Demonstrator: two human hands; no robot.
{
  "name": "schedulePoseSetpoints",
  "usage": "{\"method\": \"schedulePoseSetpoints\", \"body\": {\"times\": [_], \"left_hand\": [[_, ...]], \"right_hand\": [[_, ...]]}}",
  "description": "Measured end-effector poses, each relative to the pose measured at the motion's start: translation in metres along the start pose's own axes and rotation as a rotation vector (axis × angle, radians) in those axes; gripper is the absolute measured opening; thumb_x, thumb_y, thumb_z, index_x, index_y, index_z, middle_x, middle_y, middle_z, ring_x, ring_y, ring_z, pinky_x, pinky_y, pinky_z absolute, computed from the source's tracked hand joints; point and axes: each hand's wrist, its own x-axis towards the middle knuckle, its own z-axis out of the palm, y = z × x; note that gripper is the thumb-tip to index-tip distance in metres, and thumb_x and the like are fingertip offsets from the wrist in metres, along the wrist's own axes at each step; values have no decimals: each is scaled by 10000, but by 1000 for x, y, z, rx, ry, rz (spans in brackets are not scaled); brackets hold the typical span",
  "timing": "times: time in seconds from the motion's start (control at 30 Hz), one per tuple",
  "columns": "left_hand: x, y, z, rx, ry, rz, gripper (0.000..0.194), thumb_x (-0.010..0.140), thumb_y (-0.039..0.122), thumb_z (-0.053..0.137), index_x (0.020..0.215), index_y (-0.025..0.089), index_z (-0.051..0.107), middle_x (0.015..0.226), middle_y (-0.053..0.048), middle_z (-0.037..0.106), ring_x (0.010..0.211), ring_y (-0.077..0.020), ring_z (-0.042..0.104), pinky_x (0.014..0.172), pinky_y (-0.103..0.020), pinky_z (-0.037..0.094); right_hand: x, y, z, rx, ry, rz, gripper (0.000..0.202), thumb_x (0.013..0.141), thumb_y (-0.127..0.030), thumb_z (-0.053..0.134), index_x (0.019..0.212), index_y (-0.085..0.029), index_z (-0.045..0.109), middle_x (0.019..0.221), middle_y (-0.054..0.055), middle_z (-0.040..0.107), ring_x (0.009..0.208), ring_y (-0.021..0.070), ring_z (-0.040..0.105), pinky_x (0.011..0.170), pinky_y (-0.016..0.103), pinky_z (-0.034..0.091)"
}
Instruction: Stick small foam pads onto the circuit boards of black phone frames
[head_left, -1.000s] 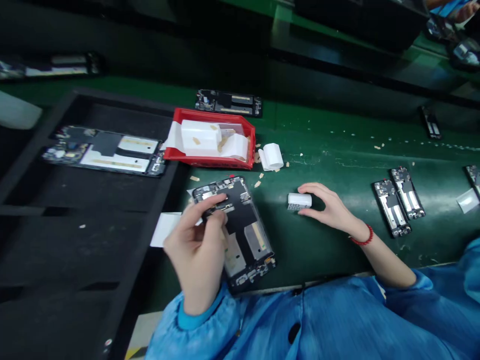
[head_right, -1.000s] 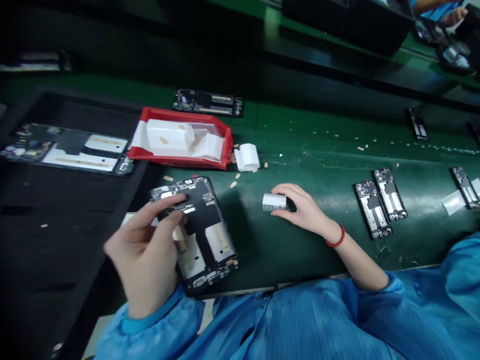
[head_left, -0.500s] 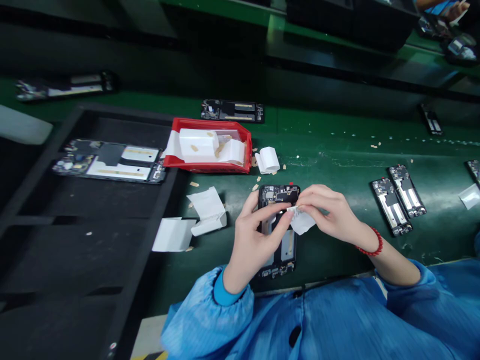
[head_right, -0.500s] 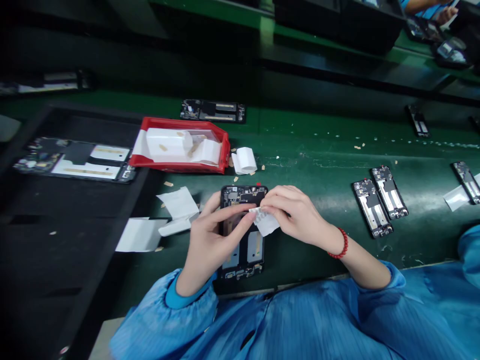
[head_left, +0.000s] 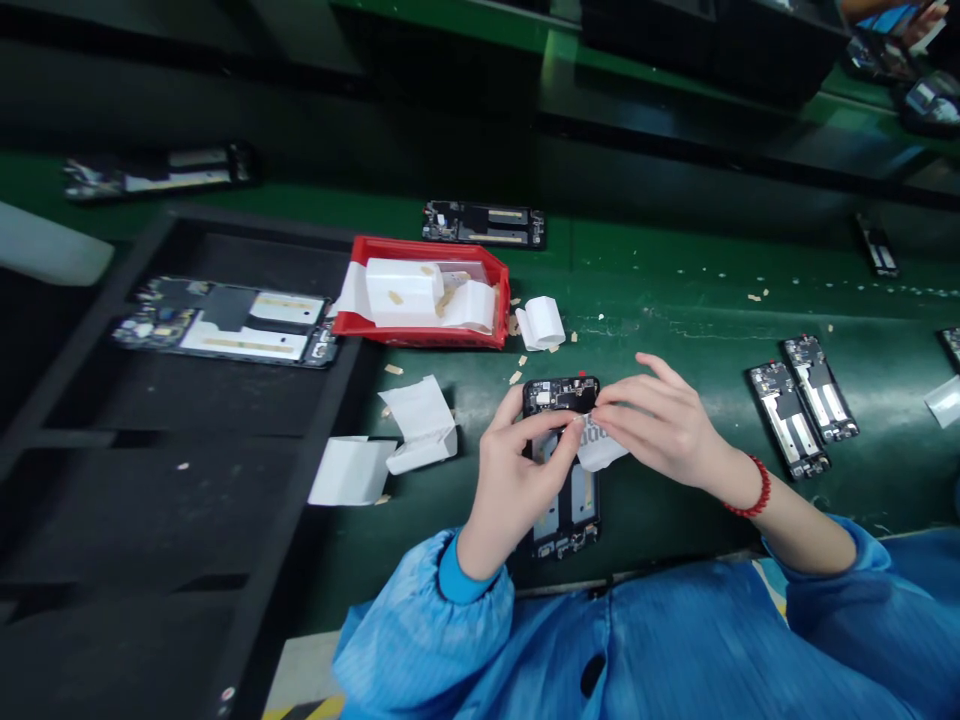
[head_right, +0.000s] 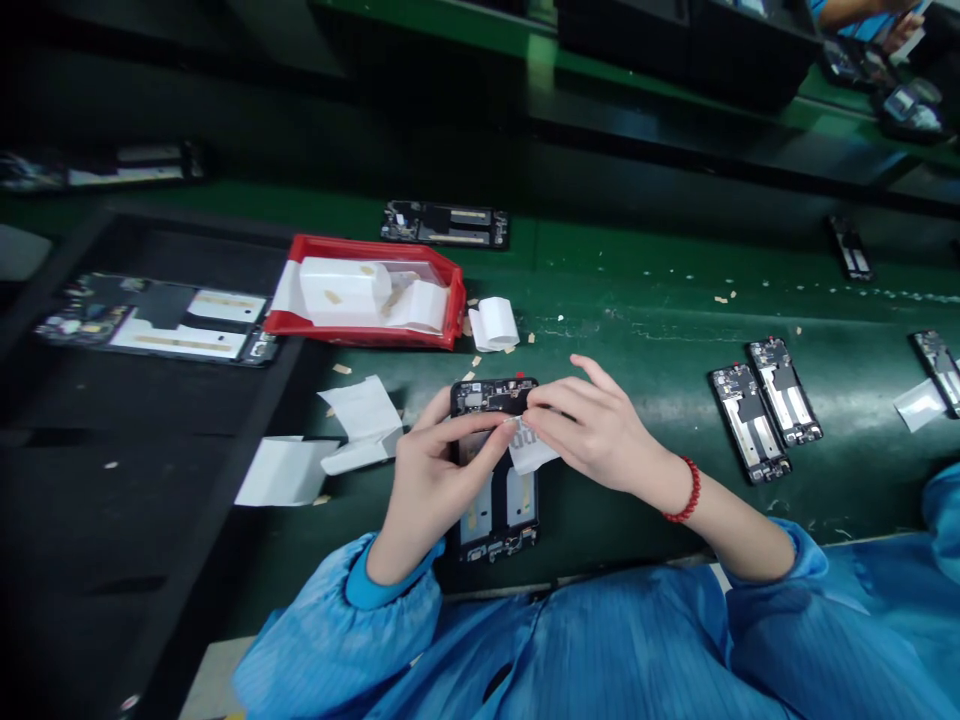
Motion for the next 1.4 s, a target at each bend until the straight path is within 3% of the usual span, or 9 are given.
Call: {"method": "schedulePoseSetpoints", "body": {"times": [0.27,0.43,0.6,0.8,0.97,1.07,1.2,1.3,1.4], "left_hand": [[6,-27,4,58,-59,-92,148,871,335,712,864,227,814,937,-65,689,866,-230,696,779,-368,592],[12,-41,-20,133,-138,-113,300,836,379,758,1095,231,792,952,-77,708,900,-276,705,835,-428,590],[4,-16,-52,185,-176,-44,510,938,230,592,1445,252,543,1393,-96,642,1302,-279,610,1098,-451,499],[-18,8,-51,64,-286,24,580,963,186,585,1510,315,443,1487,-69,585,1379,-255,575,1135,-392,494],[-26,15,-41,-88,-274,-24,730,989,200,583,1596,457,271,1627,9,452,1500,-254,440,1221,-401,407],[-25,21,-38,-146,-274,-37,762,989,198,584,1610,470,235,1628,13,449,1508,-257,426,1217,-395,407],[-22,26,-37,-196,-266,-79,710,974,211,608,1593,419,331,1637,-8,437,1538,-273,372,1244,-402,355],[-19,30,-35,-358,-228,-239,791,924,227,692,1604,379,317,1562,-54,534,1379,-261,575,1129,-355,478],[-12,35,-24,-733,-144,-555,982,757,196,865,1587,277,346,1077,-34,784,910,-193,759,814,-239,581]], "right_hand": [[-1,4,-4,238,-39,55,78,990,-156,556,981,-225,591,1079,71,721,970,192,690,1015,469,528],[20,2,-15,401,-101,197,91,1029,-178,502,957,-217,543,1201,120,666,1148,211,650,979,413,551],[52,-4,-12,407,-172,113,122,1046,-171,437,966,-214,518,1251,154,626,1209,237,615,1020,434,520],[75,-12,-4,441,-170,16,145,1046,-166,448,992,-206,576,1270,159,625,1181,239,635,964,420,543],[69,-22,-8,678,125,327,125,963,-250,670,1083,-219,654,1216,95,691,1203,206,651,1060,388,521],[65,-27,-8,835,60,482,102,939,-297,698,920,-199,718,1225,99,715,1174,204,685,1063,389,522],[65,-28,-7,952,9,456,121,929,-257,692,832,-188,709,1249,102,712,1167,198,688,1071,399,516],[65,-33,-13,868,97,395,109,943,-220,659,841,-188,683,1170,99,693,1117,180,674,1001,360,538],[61,-44,-20,756,179,309,128,968,-166,598,847,-195,625,861,23,657,800,115,644,734,240,543]]}}
